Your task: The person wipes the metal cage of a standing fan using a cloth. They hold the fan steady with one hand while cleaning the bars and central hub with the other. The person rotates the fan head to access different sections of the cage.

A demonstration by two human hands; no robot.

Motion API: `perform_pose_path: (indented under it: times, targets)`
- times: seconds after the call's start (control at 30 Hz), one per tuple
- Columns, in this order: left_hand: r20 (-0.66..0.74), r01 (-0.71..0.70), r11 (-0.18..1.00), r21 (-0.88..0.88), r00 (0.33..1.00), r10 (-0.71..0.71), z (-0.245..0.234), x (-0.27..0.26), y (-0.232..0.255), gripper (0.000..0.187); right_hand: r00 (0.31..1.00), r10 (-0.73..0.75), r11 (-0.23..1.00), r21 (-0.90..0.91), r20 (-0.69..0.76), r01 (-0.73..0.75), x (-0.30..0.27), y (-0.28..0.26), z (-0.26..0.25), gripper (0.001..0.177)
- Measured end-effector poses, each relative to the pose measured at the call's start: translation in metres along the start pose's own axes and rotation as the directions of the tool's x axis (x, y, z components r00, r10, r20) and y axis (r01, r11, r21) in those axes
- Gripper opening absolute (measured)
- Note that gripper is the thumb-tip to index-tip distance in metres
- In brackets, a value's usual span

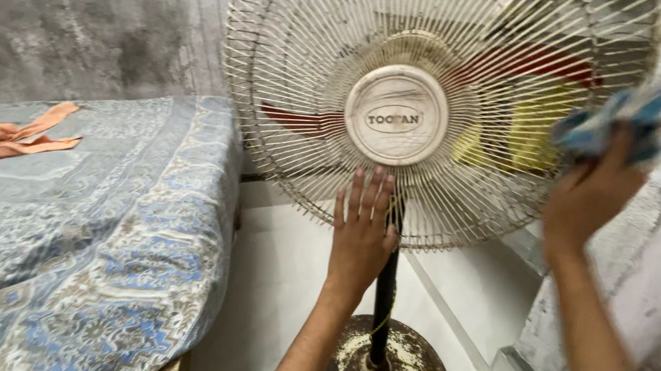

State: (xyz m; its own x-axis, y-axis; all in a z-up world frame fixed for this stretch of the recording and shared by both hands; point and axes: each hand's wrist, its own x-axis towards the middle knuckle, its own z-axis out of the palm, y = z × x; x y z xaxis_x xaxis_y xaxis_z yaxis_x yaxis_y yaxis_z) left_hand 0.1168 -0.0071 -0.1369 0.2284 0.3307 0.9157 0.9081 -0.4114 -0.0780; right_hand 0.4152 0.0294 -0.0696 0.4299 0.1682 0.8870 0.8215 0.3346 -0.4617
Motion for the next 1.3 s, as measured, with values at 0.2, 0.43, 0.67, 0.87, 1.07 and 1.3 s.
perform_pose_path:
  times: [0.2,0.43,0.67,0.87,1.07,1.3]
  targets:
    - [-0.041,0.009,1.000,-0.005,0.999,-0.009,0.001,0.001,0.001,0.094,0.987,-0.151,0.984,-0.099,-0.056,0.145,-0.085,0.031,0.004,0.042]
    - [-0.051,0.011,1.000,-0.012,0.999,-0.011,-0.002,0.002,-0.001,0.092,0.992,-0.059,0.998,0.006,0.110,0.058,-0.140,0.030,-0.023,0.035]
    - [-0.059,0.011,0.991,-0.130,0.998,-0.019,-0.013,0.005,0.001,0.076,0.966,-0.219,0.973,0.048,-0.136,0.227,-0.026,-0.030,-0.033,0.044]
    - [-0.199,-0.127,0.982,-0.138,0.975,0.098,-0.014,0.095,0.001,0.076,0.883,-0.465,0.867,-0.167,0.063,0.469,0.003,-0.078,-0.005,0.051]
    - [-0.179,-0.079,0.994,-0.073,0.982,0.065,-0.006,0.113,-0.003,0.075,0.688,-0.681,0.693,-0.084,0.252,0.716,-0.037,-0.048,-0.001,0.018]
    - [-0.114,-0.047,0.999,-0.023,0.992,0.044,0.000,0.112,-0.002,0.073,0.982,-0.113,0.993,-0.051,-0.153,0.106,0.007,-0.035,0.015,0.046]
